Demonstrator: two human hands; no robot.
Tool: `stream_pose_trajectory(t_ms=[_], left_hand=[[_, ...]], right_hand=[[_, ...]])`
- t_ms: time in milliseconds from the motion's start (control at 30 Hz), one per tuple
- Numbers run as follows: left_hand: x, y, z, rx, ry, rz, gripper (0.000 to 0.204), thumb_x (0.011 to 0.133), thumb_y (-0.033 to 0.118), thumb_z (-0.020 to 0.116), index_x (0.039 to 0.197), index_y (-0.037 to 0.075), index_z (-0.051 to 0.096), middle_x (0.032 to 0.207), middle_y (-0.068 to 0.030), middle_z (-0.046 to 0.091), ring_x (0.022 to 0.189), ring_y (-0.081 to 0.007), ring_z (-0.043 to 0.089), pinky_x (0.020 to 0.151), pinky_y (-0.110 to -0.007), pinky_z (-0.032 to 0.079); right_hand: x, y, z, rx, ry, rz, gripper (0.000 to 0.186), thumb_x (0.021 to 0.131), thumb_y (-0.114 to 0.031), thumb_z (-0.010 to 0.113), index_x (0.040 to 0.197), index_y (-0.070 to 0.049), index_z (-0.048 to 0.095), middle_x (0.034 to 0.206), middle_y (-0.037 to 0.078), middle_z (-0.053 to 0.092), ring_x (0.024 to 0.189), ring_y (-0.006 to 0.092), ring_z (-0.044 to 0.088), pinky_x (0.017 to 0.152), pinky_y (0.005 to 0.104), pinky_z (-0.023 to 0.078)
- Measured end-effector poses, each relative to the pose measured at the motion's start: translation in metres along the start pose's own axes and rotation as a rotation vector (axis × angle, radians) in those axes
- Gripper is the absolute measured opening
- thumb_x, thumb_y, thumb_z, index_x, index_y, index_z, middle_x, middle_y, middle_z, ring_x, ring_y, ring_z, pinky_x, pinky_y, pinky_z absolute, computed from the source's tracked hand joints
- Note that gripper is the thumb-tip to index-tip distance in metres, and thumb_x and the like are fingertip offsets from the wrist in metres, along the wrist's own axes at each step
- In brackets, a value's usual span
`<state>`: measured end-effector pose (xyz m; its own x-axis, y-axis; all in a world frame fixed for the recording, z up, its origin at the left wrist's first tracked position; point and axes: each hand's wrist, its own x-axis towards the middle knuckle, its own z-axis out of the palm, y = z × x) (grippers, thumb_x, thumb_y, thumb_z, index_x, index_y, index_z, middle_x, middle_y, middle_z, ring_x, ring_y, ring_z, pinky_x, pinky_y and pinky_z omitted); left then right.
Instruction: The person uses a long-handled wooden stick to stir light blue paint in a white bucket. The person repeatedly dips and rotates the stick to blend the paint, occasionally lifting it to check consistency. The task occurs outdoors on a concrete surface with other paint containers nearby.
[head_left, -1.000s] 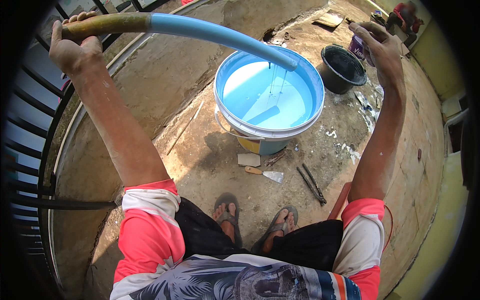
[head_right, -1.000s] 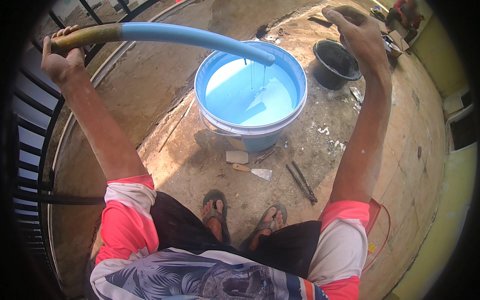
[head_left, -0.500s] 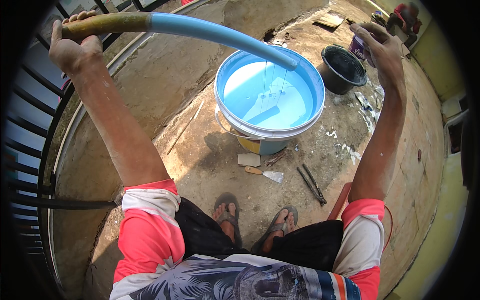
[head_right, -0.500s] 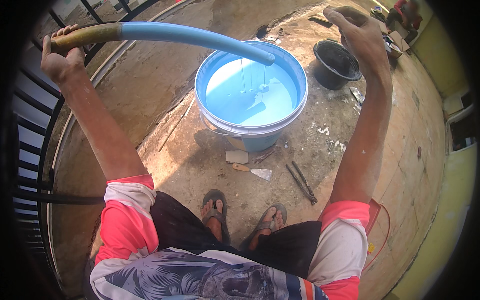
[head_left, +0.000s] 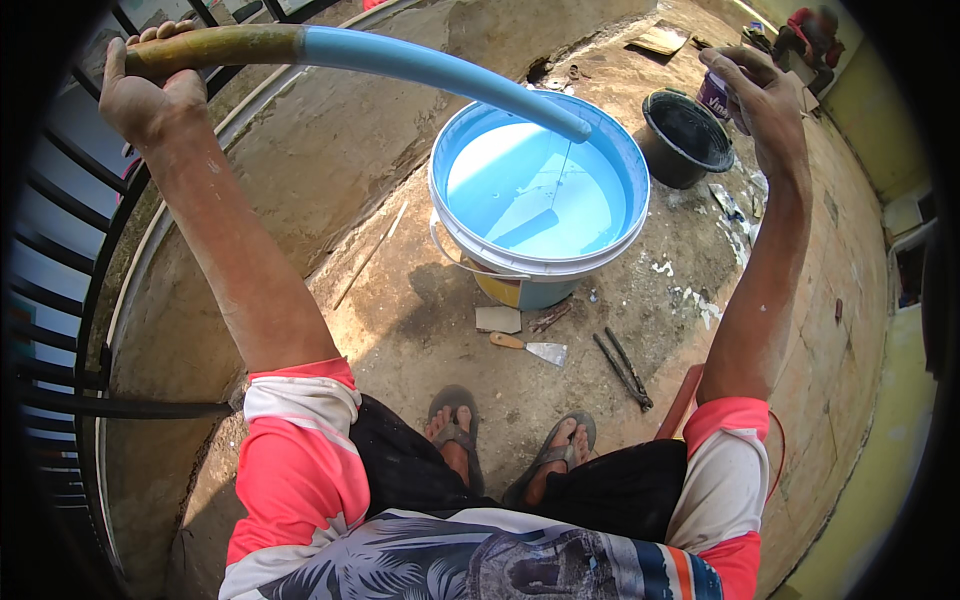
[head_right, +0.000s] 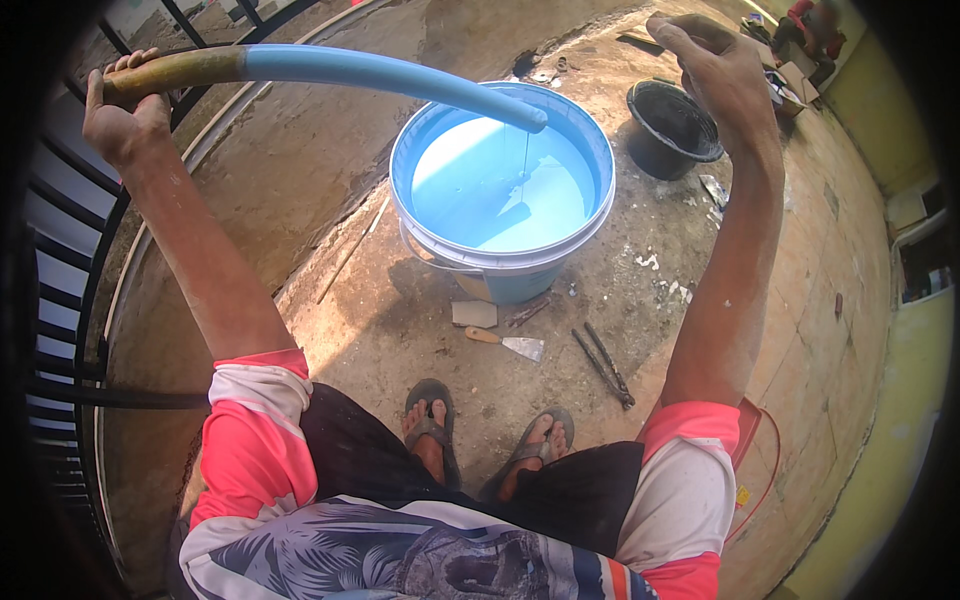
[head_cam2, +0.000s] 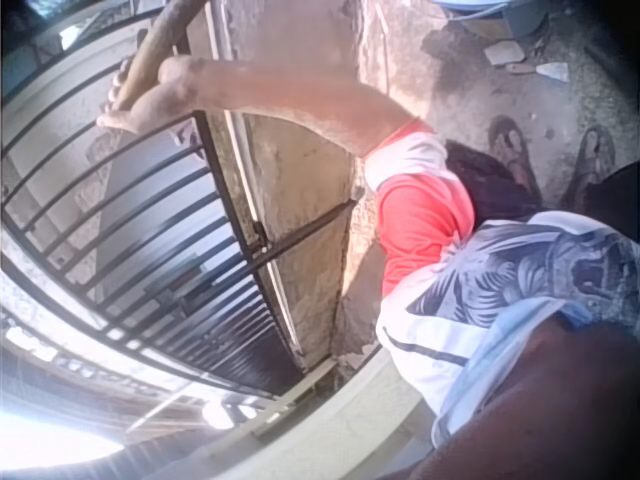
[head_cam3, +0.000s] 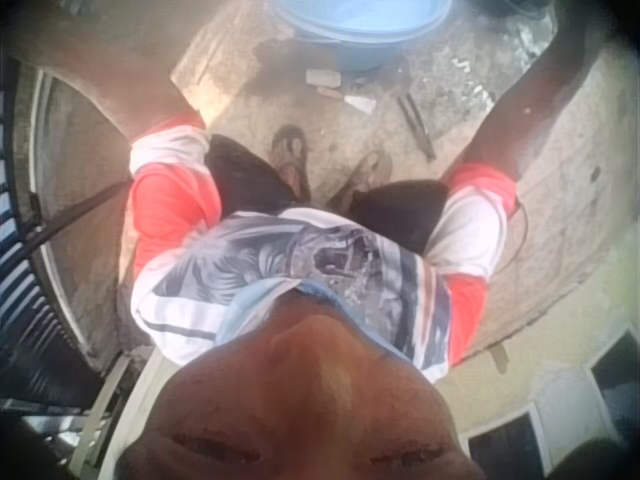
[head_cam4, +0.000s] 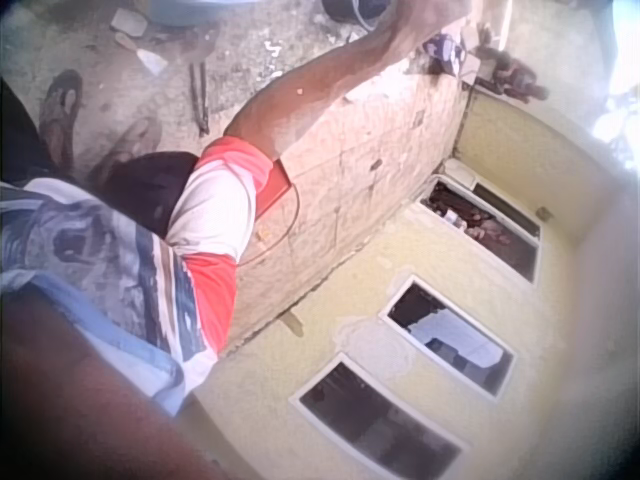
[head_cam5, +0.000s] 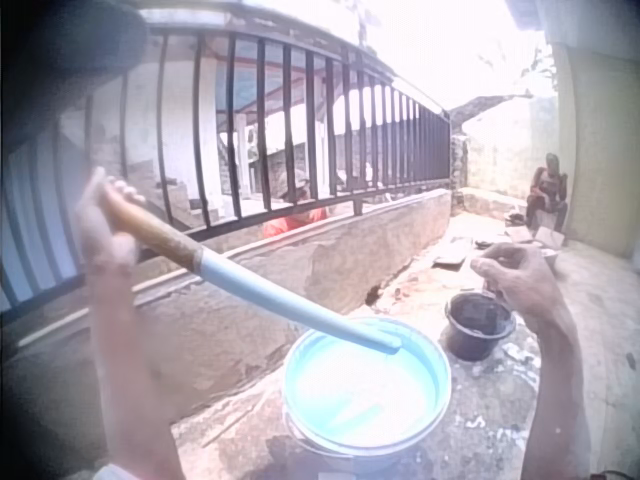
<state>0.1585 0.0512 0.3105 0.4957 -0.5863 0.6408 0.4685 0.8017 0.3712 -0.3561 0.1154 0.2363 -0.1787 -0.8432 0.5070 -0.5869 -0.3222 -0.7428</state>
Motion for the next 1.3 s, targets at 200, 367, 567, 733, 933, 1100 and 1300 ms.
stream_pose_trajectory(t_ms=[200,367,567,733,933,1100,1300], left_hand=[[-0.001,0.000,0.002,-0.003,-0.001,-0.001,0.018,0.095,0.013,0.053,0.099,-0.004,0.046,0.088,-0.0169,0.048,0.083,-0.0321,0.051,0.085,-0.056,0.048],[-0.004,-0.002,0.006,0.016,-0.002,0.002,0.018,0.095,0.012,0.053,0.099,-0.004,0.045,0.088,-0.0171,0.048,0.083,-0.0320,0.051,0.084,-0.055,0.048],[-0.003,-0.003,0.007,0.000,-0.024,-0.010,0.017,0.094,0.012,0.054,0.098,-0.002,0.045,0.087,-0.0154,0.048,0.082,-0.0308,0.051,0.085,-0.054,0.047],[-0.009,-0.002,0.013,0.020,-0.032,-0.040,0.017,0.093,0.012,0.055,0.098,-0.002,0.045,0.085,-0.0140,0.048,0.080,-0.0299,0.052,0.086,-0.054,0.047],[-0.010,-0.005,0.018,-0.002,-0.069,-0.051,0.018,0.092,0.010,0.057,0.099,-0.002,0.045,0.086,-0.0138,0.047,0.081,-0.0295,0.051,0.085,-0.052,0.046],[-0.015,-0.007,0.024,-0.002,-0.077,-0.045,0.019,0.092,0.010,0.057,0.100,-0.001,0.045,0.087,-0.0139,0.046,0.081,-0.0295,0.051,0.085,-0.053,0.046],[-0.019,-0.006,0.030,0.010,-0.065,-0.037,0.019,0.091,0.009,0.057,0.100,-0.001,0.045,0.086,-0.0137,0.047,0.081,-0.0298,0.052,0.086,-0.055,0.046]], right_hand=[[-0.001,0.000,0.001,0.015,-0.008,-0.010,0.025,0.093,-0.027,0.074,0.102,-0.004,0.074,0.068,-0.007,0.051,0.053,0.0006,0.037,0.047,0.0229,0.023],[-0.001,0.001,0.001,0.019,-0.004,0.005,0.024,0.093,-0.027,0.074,0.101,-0.005,0.073,0.067,-0.008,0.050,0.054,0.0006,0.036,0.047,0.0228,0.023],[-0.001,0.000,0.001,0.009,-0.009,0.008,0.024,0.093,-0.027,0.074,0.102,-0.005,0.073,0.067,-0.008,0.050,0.053,0.0007,0.036,0.046,0.0227,0.023],[0.001,0.001,-0.003,-0.007,-0.033,0.006,0.038,0.088,-0.037,0.075,0.106,-0.003,0.076,0.068,-0.005,0.054,0.059,0.0034,0.044,0.053,0.0215,0.034],[0.000,0.000,-0.003,-0.018,-0.041,-0.005,0.039,0.088,-0.037,0.075,0.106,-0.003,0.076,0.070,-0.004,0.057,0.061,0.0043,0.046,0.055,0.0220,0.036],[-0.001,0.001,-0.002,-0.029,-0.007,-0.002,0.025,0.094,-0.029,0.072,0.103,-0.005,0.074,0.068,-0.007,0.051,0.053,0.0005,0.037,0.046,0.0230,0.023],[-0.001,0.003,-0.002,-0.006,-0.012,-0.002,0.027,0.093,-0.030,0.074,0.103,-0.005,0.073,0.067,-0.007,0.051,0.053,0.0006,0.037,0.046,0.0229,0.023]])
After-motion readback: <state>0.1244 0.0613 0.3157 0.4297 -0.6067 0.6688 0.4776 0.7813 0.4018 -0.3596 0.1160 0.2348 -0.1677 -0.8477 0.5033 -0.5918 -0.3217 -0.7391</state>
